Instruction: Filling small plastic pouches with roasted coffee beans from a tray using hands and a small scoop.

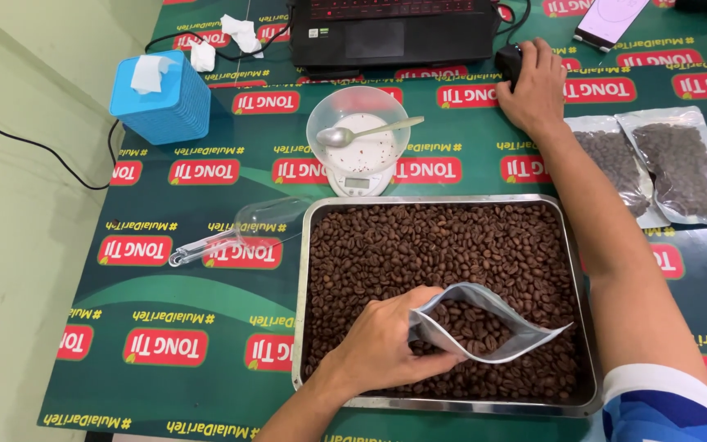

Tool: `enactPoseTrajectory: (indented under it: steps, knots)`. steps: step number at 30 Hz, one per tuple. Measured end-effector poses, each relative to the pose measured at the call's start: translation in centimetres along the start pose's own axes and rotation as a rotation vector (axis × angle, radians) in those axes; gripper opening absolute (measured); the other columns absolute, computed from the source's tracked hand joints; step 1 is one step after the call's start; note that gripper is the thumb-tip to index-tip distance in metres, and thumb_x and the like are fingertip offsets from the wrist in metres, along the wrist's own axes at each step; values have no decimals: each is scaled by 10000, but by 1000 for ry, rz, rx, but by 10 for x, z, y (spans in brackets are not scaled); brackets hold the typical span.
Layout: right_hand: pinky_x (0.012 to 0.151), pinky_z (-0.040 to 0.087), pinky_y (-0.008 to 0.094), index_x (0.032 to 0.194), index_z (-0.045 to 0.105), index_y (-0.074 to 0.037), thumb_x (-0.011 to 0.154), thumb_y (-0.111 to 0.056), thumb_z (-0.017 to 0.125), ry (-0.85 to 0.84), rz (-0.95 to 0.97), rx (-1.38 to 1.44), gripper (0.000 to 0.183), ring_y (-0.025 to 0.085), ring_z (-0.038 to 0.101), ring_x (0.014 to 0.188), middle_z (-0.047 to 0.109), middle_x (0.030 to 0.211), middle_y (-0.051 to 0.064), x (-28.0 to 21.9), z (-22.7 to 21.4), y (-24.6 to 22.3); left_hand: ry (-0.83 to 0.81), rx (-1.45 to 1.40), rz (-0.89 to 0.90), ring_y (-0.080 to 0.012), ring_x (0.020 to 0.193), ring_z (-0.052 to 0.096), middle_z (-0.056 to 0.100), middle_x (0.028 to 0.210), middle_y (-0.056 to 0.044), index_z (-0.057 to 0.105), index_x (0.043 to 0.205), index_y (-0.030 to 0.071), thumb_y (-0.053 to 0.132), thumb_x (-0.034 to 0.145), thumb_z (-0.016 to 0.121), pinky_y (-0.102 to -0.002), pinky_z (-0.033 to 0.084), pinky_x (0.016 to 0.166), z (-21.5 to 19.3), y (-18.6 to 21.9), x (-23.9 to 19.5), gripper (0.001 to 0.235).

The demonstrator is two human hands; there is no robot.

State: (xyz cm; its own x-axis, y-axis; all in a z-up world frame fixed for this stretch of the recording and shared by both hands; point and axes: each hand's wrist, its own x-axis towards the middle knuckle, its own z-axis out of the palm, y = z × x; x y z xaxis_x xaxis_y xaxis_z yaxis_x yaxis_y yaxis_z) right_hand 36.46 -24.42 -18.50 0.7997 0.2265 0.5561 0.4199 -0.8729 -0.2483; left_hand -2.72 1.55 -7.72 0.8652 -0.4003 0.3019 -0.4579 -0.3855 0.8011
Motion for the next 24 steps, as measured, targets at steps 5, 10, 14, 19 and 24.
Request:
enactPoseTrajectory:
  steps: [5, 10, 14, 19, 24]
  knots:
    - [1028, 372, 647, 1531, 419, 27, 972, -202, 635, -56, 24, -12, 641, 500, 431, 1296, 411, 1508, 297, 1, -2, -1, 1, 16, 6, -260, 954, 757, 729, 1132, -73, 547, 1297, 29, 309, 831, 810, -369, 579, 762, 0, 0, 1, 603]
    - [1040, 390, 644, 1527, 403, 9, 1024, -211, 680, -36, 15, -33, 615, 507, 445, 1342, 433, 1508, 313, 0, -2, -3, 17, -23, -57, -241, 900, 750, 730, 1136, -85, 624, 1259, 40, 348, 821, 791, -371, 607, 823, -4, 8, 6, 561]
    - [1126, 346, 622, 1559, 383, 59, 1102, -261, 674, -28, -65, -39, 629, 503, 374, 1410, 391, 1548, 335, -1, -19, -11, 56, -5, -103, -215, 776, 751, 757, 971, -66, 647, 1098, 78, 404, 818, 786, -349, 617, 739, -3, 2, 3, 452]
    - [1080, 439, 592, 1507, 423, 101, 1123, -89, 655, 12, -319, 118, 486, 491, 418, 1377, 408, 1499, 306, -13, -70, -51, 49, 17, -92, -327, 857, 749, 723, 1023, -141, 541, 1228, 38, 329, 765, 776, -419, 615, 756, -2, -1, 0, 596]
    - [1146, 379, 562, 1471, 502, 67, 1092, -38, 565, 19, -327, 406, 398, 480, 488, 1353, 535, 1411, 290, -87, -137, -111, 98, -56, -160, -434, 965, 722, 676, 1115, -276, 381, 1363, -50, 355, 779, 782, -482, 635, 728, -3, 3, -1, 816]
